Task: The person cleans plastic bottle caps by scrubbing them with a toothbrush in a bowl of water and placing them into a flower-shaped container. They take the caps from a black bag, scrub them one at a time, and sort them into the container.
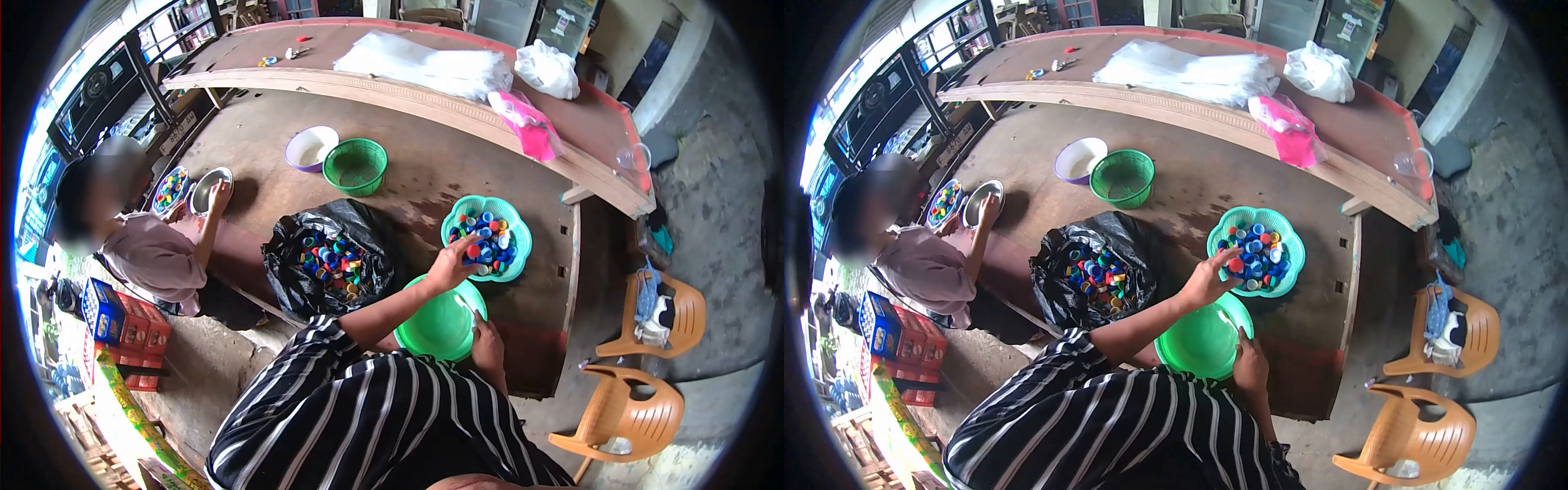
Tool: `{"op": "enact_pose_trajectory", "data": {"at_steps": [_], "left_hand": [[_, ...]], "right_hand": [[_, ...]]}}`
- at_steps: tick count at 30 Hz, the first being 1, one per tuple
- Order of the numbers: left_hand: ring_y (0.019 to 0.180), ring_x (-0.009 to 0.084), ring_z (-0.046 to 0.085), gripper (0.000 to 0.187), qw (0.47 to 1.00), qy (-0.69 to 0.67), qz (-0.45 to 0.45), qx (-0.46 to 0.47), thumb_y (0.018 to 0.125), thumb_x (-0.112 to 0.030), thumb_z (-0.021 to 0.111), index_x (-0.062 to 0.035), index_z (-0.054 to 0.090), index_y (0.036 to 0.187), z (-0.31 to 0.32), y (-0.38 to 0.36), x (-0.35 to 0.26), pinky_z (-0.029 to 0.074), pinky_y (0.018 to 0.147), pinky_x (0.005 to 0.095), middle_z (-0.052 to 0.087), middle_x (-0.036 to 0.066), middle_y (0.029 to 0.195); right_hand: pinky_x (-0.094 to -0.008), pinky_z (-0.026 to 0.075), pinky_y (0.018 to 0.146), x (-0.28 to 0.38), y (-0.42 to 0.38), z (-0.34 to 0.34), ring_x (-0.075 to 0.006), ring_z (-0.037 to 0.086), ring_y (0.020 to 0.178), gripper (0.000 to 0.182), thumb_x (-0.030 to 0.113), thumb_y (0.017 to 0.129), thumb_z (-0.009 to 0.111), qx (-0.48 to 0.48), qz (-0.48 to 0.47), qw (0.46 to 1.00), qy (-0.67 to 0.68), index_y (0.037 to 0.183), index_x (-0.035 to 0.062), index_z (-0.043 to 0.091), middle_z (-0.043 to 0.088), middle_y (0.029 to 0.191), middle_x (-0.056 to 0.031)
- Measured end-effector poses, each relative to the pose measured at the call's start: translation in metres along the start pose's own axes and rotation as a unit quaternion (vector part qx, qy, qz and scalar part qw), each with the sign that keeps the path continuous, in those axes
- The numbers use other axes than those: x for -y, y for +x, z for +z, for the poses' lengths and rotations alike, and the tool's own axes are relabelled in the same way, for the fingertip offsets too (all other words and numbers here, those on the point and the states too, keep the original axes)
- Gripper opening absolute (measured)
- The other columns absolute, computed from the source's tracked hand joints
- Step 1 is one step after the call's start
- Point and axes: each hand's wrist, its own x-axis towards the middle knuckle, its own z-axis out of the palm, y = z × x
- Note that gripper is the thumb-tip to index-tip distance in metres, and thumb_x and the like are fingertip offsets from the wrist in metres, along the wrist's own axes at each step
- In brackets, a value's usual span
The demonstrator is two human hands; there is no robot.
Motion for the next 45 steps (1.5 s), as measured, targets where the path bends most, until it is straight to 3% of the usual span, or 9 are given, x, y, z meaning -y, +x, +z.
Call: {"op": "enact_pose_trajectory", "data": {"at_steps": [4, 7, 12, 16, 19, 22, 35, 44, 45], "left_hand": [[0.126, 0.0416, 0.038, 0.054, 1.0, 0.018, 0.02, -0.004, 0.073, -0.012, 0.073, -0.0072, 0.052, 0.123, 0.008, -0.01, 0.009, 0.038, 0.101, 0.046, 0.04, 0.022, 0.138], [0.122, 0.0348, 0.044, 0.041, 0.997, 0.073, -0.024, 0.019, 0.072, -0.012, 0.072, -0.0073, 0.061, 0.111, -0.005, -0.048, 0.02, 0.035, 0.103, 0.0423, 0.049, 0.02, 0.129], [0.099, 0.0337, 0.053, 0.027, 0.977, 0.174, -0.079, -0.093, 0.073, -0.004, 0.064, -0.0072, 0.063, 0.1, -0.059, -0.107, 0.049, 0.041, 0.09, 0.0421, 0.059, 0.014, 0.101], [0.097, 0.0342, 0.051, 0.028, 0.925, 0.298, -0.156, -0.175, 0.073, -0.001, 0.061, -0.0079, 0.063, 0.1, -0.116, -0.147, 0.072, 0.042, 0.087, 0.0422, 0.057, 0.013, 0.1], [0.1, 0.0289, 0.051, 0.026, 0.894, 0.4, -0.155, -0.126, 0.071, -0.004, 0.064, -0.008, 0.064, 0.097, -0.143, -0.191, 0.116, 0.04, 0.086, 0.0395, 0.059, 0.011, 0.102], [0.101, 0.0261, 0.053, 0.019, 0.898, 0.364, -0.234, -0.081, 0.073, -0.008, 0.065, -0.0109, 0.07, 0.091, -0.15, -0.224, 0.128, 0.039, 0.086, 0.0367, 0.06, 0.01, 0.103], [0.096, 0.0342, 0.052, 0.015, 0.88, 0.377, -0.284, -0.043, 0.077, -0.01, 0.06, -0.0009, 0.067, 0.087, -0.15, -0.22, 0.126, 0.047, 0.082, 0.0401, 0.055, 0.016, 0.104], [0.08, 0.0363, 0.057, 0.008, 0.923, 0.255, -0.189, -0.217, 0.078, -0.002, 0.057, 0.0006, 0.054, 0.086, -0.147, -0.195, 0.08, 0.047, 0.068, 0.0441, 0.057, 0.018, 0.082], [0.069, 0.0316, 0.062, 0.01, 0.924, 0.268, -0.151, -0.227, 0.08, -0.006, 0.062, 0.0012, 0.057, 0.085, -0.149, -0.194, 0.08, 0.05, 0.061, 0.0381, 0.059, 0.017, 0.077]], "right_hand": [[-0.0443, 0.046, 0.077, -0.001, -0.009, 0.006, -0.0372, 0.057, 0.092, 0.039, 0.013, 0.089, 0.051, -0.003, -0.018, 1.0, 0.005, 0.128, 0.015, 0.052, 0.057, 0.1, -0.0177], [-0.0442, 0.046, 0.078, -0.004, -0.015, 0.012, -0.0369, 0.057, 0.094, 0.039, 0.014, 0.088, 0.053, 0.017, -0.001, 1.0, -0.005, 0.127, 0.0145, 0.053, 0.058, 0.101, -0.0176], [-0.0441, 0.048, 0.075, -0.008, -0.018, 0.021, -0.0355, 0.059, 0.089, 0.038, 0.016, 0.089, 0.051, 0.025, -0.039, 0.998, -0.035, 0.126, 0.0108, 0.052, 0.058, 0.099, -0.0168], [-0.0438, 0.048, 0.075, -0.001, -0.016, 0.028, -0.0353, 0.059, 0.089, 0.038, 0.016, 0.088, 0.052, 0.032, -0.058, 0.997, -0.035, 0.126, 0.0095, 0.052, 0.058, 0.099, -0.0167], [-0.0445, 0.047, 0.075, 0.004, -0.016, 0.031, -0.0372, 0.058, 0.09, 0.036, 0.016, 0.087, 0.054, 0.046, -0.062, 0.997, -0.022, 0.122, 0.0081, 0.055, 0.058, 0.099, -0.0185], [-0.0432, 0.049, 0.072, 0.008, -0.011, 0.033, -0.0344, 0.061, 0.086, 0.037, 0.016, 0.088, 0.052, 0.061, -0.08, 0.994, -0.053, 0.124, 0.0077, 0.053, 0.058, 0.099, -0.0165], [-0.0449, 0.048, 0.074, 0.004, -0.001, 0.045, -0.0358, 0.06, 0.089, 0.038, 0.018, 0.087, 0.054, 0.084, -0.056, 0.991, -0.087, 0.124, 0.0112, 0.054, 0.059, 0.101, -0.0157], [-0.0449, 0.049, 0.074, 0.004, -0.004, 0.058, -0.0356, 0.06, 0.089, 0.033, 0.017, 0.086, 0.055, 0.089, -0.081, 0.989, -0.09, 0.118, 0.0092, 0.058, 0.06, 0.103, -0.0159], [-0.0448, 0.049, 0.074, 0.005, -0.004, 0.058, -0.0358, 0.06, 0.089, 0.032, 0.017, 0.086, 0.055, 0.088, -0.078, 0.989, -0.091, 0.117, 0.0088, 0.059, 0.06, 0.104, -0.016]]}}
